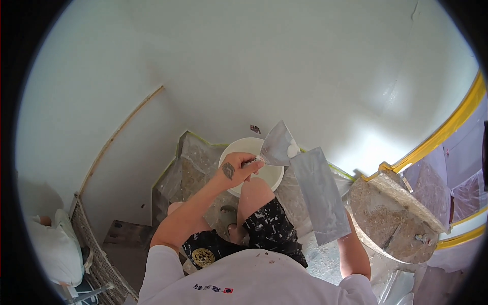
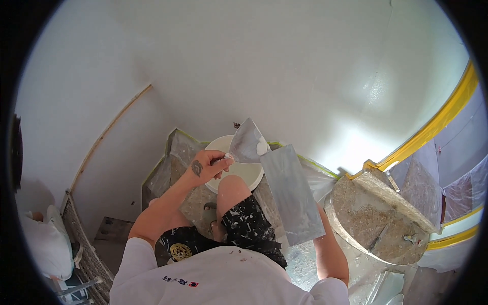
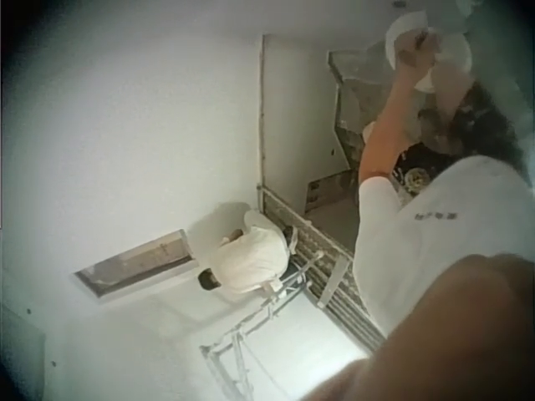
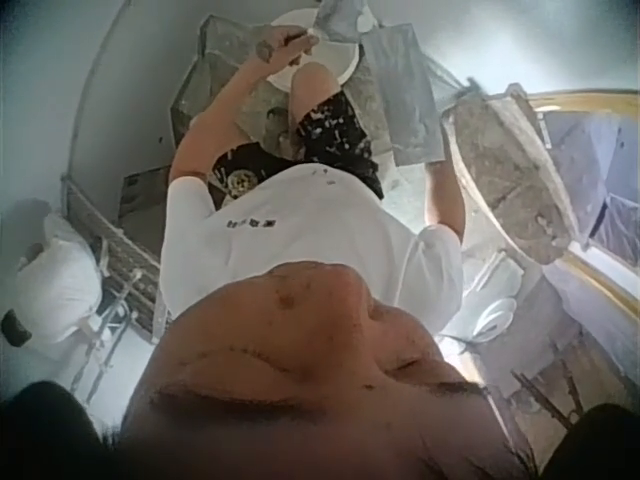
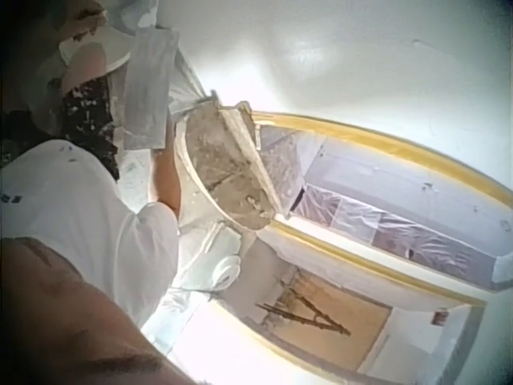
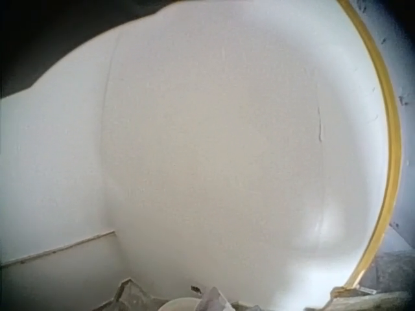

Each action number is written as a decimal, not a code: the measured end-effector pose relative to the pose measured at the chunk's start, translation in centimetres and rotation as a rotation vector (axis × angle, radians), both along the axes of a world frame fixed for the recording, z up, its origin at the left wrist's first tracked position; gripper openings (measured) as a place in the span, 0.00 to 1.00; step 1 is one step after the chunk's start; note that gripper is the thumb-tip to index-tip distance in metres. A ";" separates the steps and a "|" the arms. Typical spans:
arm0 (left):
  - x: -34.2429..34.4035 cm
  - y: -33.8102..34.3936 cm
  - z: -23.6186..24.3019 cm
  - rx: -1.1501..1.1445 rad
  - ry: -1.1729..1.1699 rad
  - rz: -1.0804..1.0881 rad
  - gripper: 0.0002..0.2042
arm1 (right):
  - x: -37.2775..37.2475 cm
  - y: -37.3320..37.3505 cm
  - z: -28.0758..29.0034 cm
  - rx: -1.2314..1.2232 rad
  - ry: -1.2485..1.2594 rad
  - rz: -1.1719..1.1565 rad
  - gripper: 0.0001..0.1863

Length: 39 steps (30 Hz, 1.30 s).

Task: Plastering and smoothing a wall using a trowel and putty knife.

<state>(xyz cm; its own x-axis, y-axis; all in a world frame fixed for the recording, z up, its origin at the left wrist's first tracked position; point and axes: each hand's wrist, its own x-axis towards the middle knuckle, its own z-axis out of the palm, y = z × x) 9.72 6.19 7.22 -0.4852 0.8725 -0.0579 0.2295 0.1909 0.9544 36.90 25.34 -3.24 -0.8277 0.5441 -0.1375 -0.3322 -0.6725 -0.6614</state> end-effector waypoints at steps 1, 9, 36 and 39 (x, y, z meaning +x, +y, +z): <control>0.3 -0.2 0.3 0.023 0.009 0.002 0.14 | -0.3 -0.3 0.0 0.001 -0.003 0.003 0.20; 2.8 0.2 -0.8 0.189 1.250 0.142 0.12 | -0.3 -0.1 0.8 0.047 -0.021 -0.018 0.22; -11.7 -1.5 -14.8 0.272 0.005 0.334 0.14 | 9.4 20.5 59.9 1.617 -0.930 -1.466 0.11; -11.9 -2.3 -15.3 0.287 0.013 0.305 0.15 | 9.6 22.3 62.8 1.624 -1.004 -1.463 0.10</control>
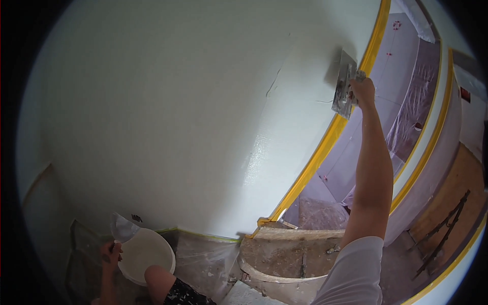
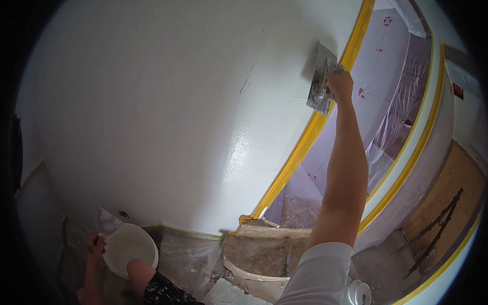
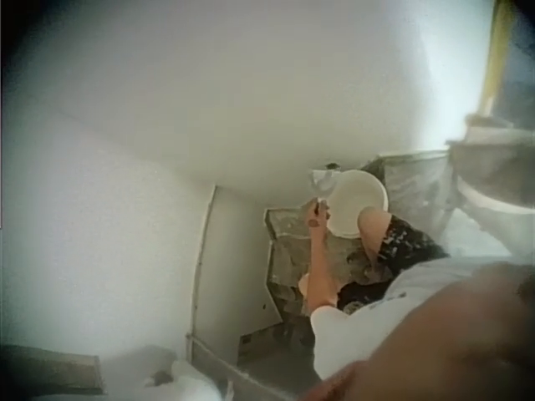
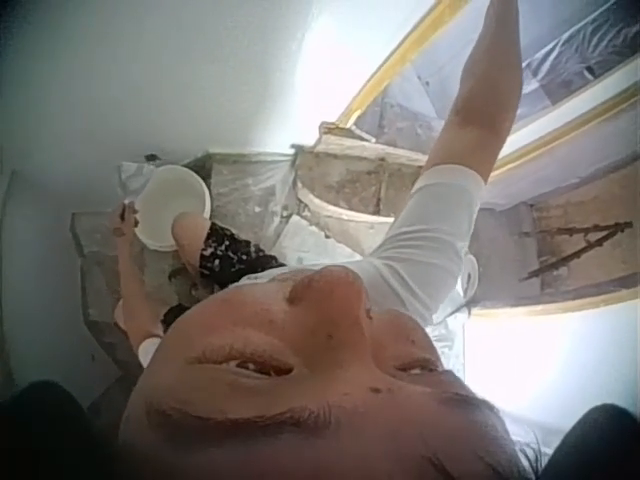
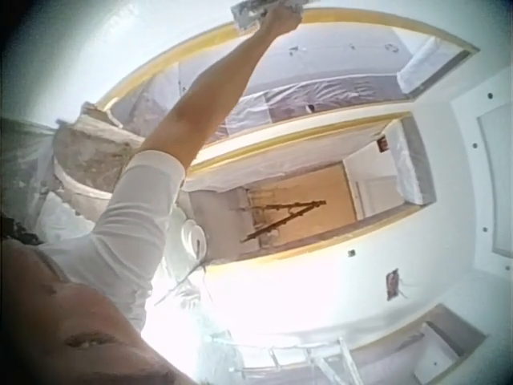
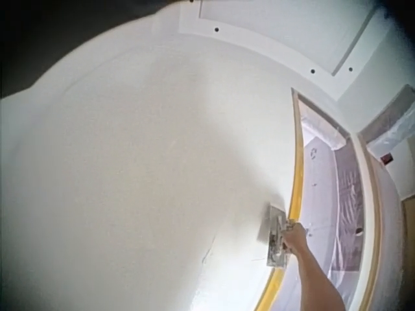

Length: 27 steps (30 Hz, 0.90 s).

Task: Plastering and smoothing a wall using a trowel and putty knife.

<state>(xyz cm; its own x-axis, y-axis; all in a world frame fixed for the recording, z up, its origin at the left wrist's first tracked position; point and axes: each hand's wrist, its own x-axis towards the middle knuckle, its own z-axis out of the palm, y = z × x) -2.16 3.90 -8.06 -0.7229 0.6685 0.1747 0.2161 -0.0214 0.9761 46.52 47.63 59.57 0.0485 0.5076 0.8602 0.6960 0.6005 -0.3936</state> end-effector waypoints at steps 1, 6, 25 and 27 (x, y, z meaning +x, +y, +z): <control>0.0 -0.2 -0.1 -0.023 0.014 -0.003 0.16 | -0.1 0.7 0.8 0.029 -0.008 0.008 0.09; 0.4 -0.4 0.4 -0.040 0.022 0.004 0.16 | -0.6 2.5 3.5 0.091 -0.056 -0.005 0.10; 1.1 0.2 1.5 0.134 -0.312 -0.097 0.17 | -1.3 2.3 -30.4 0.050 -0.109 -0.357 0.23; 1.7 -0.1 2.5 0.140 -0.356 -0.131 0.16 | -1.8 1.5 -34.8 0.046 -0.066 -0.336 0.22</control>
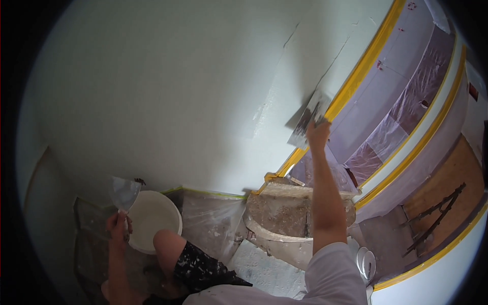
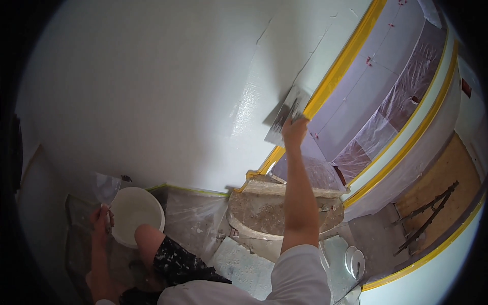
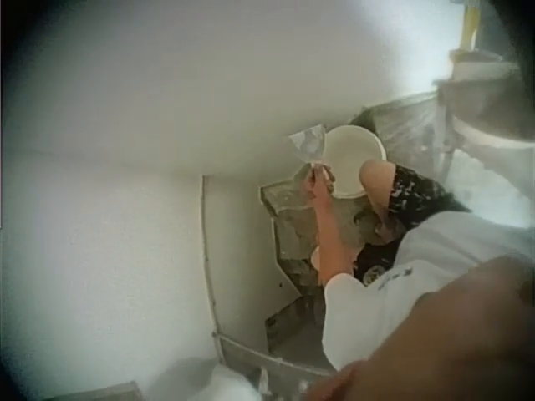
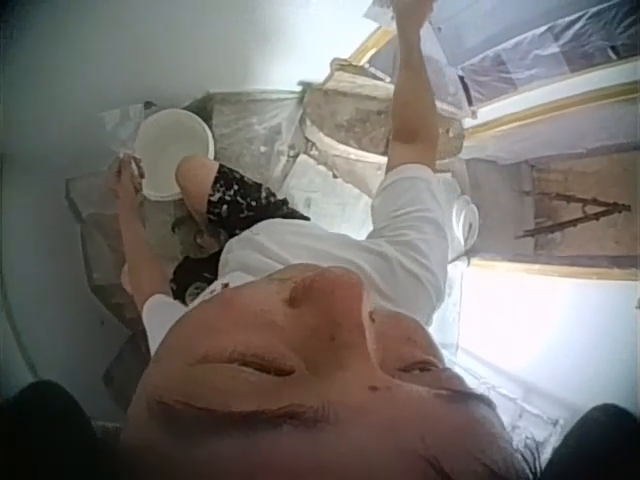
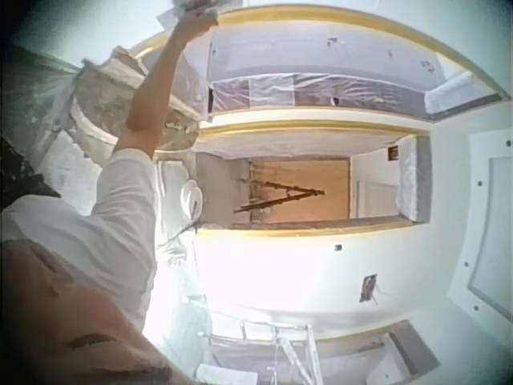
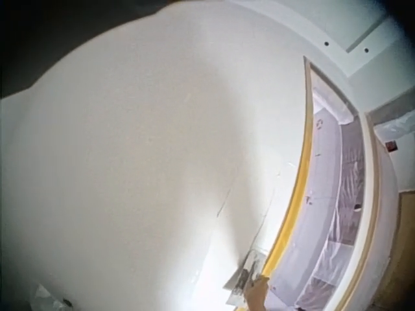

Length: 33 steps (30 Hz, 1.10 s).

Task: Plastering and smoothing a wall using a trowel and putty knife.

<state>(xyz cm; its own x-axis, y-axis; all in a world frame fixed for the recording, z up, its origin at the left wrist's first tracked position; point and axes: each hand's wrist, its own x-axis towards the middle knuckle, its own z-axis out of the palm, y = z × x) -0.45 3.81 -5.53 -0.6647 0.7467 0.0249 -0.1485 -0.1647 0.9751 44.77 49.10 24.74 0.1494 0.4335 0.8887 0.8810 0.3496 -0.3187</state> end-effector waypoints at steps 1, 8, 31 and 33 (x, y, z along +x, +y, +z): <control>0.4 -0.2 0.5 0.013 -0.050 -0.040 0.16 | 0.0 -0.8 -1.9 0.005 0.021 0.028 0.21; 3.6 -1.9 3.4 0.074 -0.193 -0.271 0.14 | -1.7 -12.4 -10.4 -0.528 0.553 0.801 0.14; 8.8 -0.5 4.9 0.025 -0.075 -0.500 0.10 | -6.8 -25.6 -17.5 -1.596 0.431 1.410 0.15; 9.1 -0.3 5.0 0.015 -0.039 -0.436 0.10 | -6.8 -26.5 -18.5 -1.625 0.330 1.466 0.15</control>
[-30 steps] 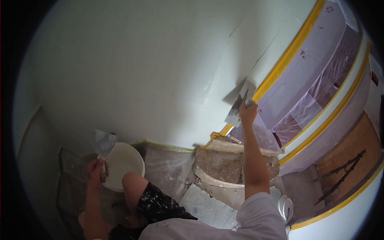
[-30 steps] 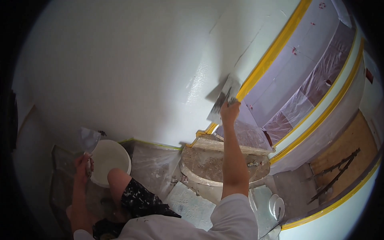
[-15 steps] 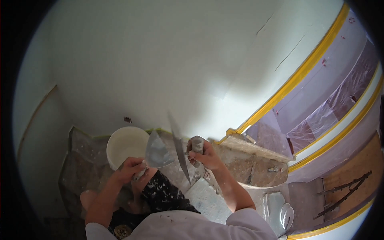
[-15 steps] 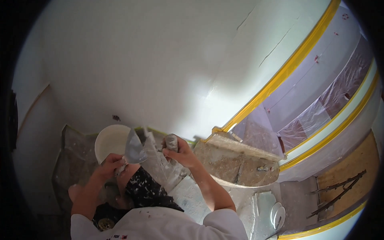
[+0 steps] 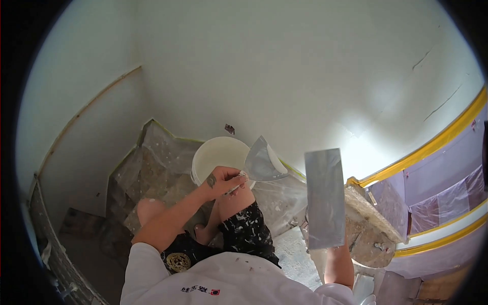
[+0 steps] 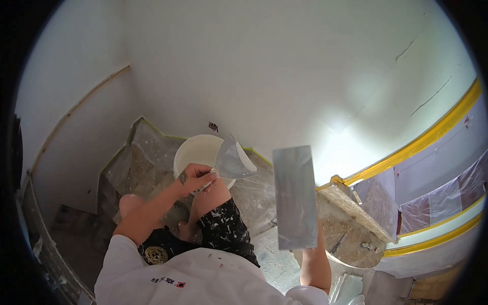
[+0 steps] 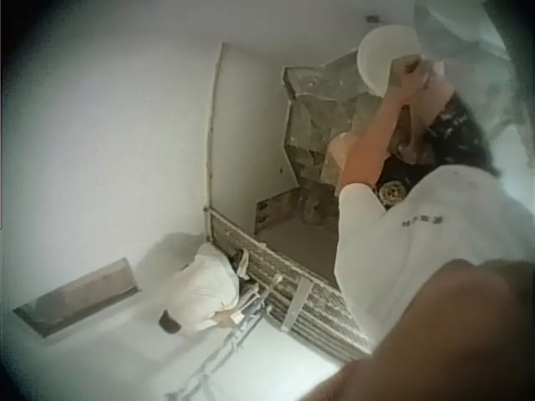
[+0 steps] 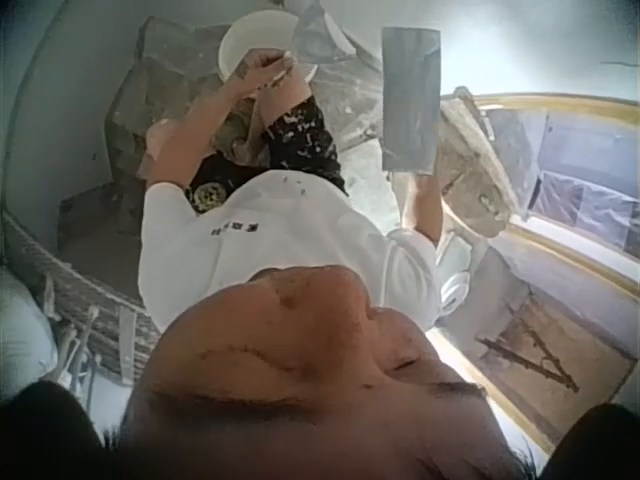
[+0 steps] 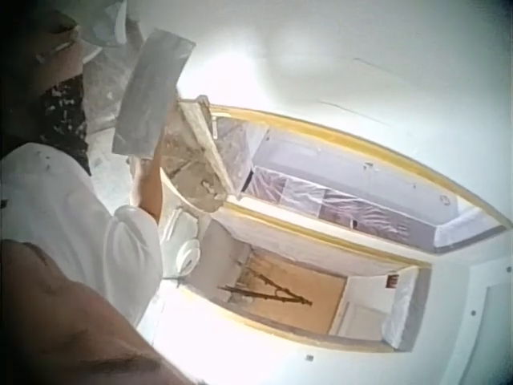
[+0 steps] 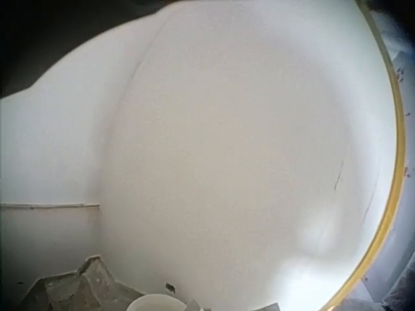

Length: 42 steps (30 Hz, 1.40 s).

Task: Plastering and smoothing a wall using a trowel and putty knife.

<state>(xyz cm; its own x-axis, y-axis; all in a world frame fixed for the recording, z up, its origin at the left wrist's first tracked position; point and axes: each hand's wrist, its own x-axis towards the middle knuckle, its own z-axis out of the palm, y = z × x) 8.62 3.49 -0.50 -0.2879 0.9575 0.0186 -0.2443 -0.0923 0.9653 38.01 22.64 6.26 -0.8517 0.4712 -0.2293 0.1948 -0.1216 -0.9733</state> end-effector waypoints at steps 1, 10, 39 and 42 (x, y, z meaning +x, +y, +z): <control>0.2 0.0 -0.1 -0.036 0.005 0.044 0.10 | -0.1 -0.4 -0.4 -0.008 0.008 0.008 0.15; 0.6 -0.5 0.3 -0.036 0.060 0.138 0.12 | -1.6 -1.5 -3.3 -0.127 0.085 -0.016 0.17; -0.3 0.7 -1.0 -0.177 0.191 0.235 0.11 | 8.8 12.4 19.8 0.284 0.484 -0.615 0.21; -0.2 1.1 -1.2 -0.154 0.102 0.235 0.13 | 9.5 15.0 26.6 0.763 0.166 -0.883 0.22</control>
<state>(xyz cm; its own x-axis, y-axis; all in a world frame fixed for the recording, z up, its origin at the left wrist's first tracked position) 8.44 4.55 -1.68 -0.5061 0.8587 -0.0809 -0.1344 0.0142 0.9908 47.48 37.63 32.87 -0.1547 0.8793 0.4504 0.1987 0.4743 -0.8576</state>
